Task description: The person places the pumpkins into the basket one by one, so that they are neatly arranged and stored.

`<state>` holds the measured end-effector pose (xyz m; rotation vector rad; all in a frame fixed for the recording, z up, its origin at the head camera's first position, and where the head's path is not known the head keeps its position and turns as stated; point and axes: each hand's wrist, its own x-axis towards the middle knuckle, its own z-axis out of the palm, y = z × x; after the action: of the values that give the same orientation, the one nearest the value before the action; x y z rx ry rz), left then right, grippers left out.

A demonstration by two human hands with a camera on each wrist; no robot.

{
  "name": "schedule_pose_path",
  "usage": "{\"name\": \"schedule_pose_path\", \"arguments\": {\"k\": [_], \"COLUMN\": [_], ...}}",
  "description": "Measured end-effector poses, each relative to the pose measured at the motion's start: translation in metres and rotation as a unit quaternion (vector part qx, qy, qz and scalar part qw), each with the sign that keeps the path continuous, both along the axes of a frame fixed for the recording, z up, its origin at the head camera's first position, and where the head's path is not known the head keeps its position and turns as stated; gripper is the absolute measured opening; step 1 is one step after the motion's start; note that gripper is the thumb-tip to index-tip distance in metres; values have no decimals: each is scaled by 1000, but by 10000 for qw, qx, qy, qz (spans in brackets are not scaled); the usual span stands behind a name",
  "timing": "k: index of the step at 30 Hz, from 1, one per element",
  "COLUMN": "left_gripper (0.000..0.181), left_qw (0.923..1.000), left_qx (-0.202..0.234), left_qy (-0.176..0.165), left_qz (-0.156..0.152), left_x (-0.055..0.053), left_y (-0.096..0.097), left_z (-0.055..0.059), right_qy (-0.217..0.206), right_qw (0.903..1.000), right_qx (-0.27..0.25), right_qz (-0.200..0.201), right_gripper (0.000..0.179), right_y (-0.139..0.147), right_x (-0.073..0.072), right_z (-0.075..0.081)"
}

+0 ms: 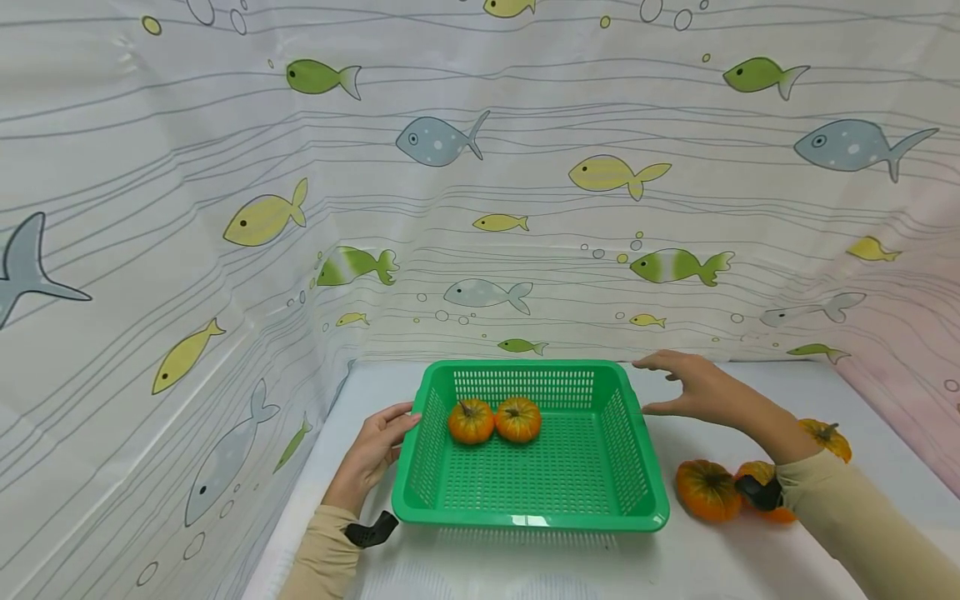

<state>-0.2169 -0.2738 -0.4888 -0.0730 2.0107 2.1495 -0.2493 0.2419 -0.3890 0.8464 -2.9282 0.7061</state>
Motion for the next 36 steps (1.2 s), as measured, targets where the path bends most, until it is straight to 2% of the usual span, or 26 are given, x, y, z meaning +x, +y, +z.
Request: {"name": "schedule_pose_path", "arguments": {"k": [5,12,21,27,36], "left_gripper": [56,55,57,56,54], "left_qw": [10000,9999,10000,10000,10000], "left_qx": [-9,46,-37,-5,20], "left_qy": [-54,-63,-78,-38,-63], "left_qz": [32,75,13,2,20], "left_x": [-1,-2,-1,-3,-4], "left_y": [0,1,0,0,0], "left_z": [0,1,-1,-1,-2], "right_qy": [6,-307,-458,-332,-589], "right_qw": [9998,9970,9936,9899,9817], "right_qx": [118,260,430,686,823], "right_qz": [-176,-665,-943,-1196,-1614], "right_gripper": [68,72,75,74,77], "right_y": [26,63,98,128,169], "right_x": [5,11,19,21,22], "right_z": [-5,-22,-36,-47,-69]}}
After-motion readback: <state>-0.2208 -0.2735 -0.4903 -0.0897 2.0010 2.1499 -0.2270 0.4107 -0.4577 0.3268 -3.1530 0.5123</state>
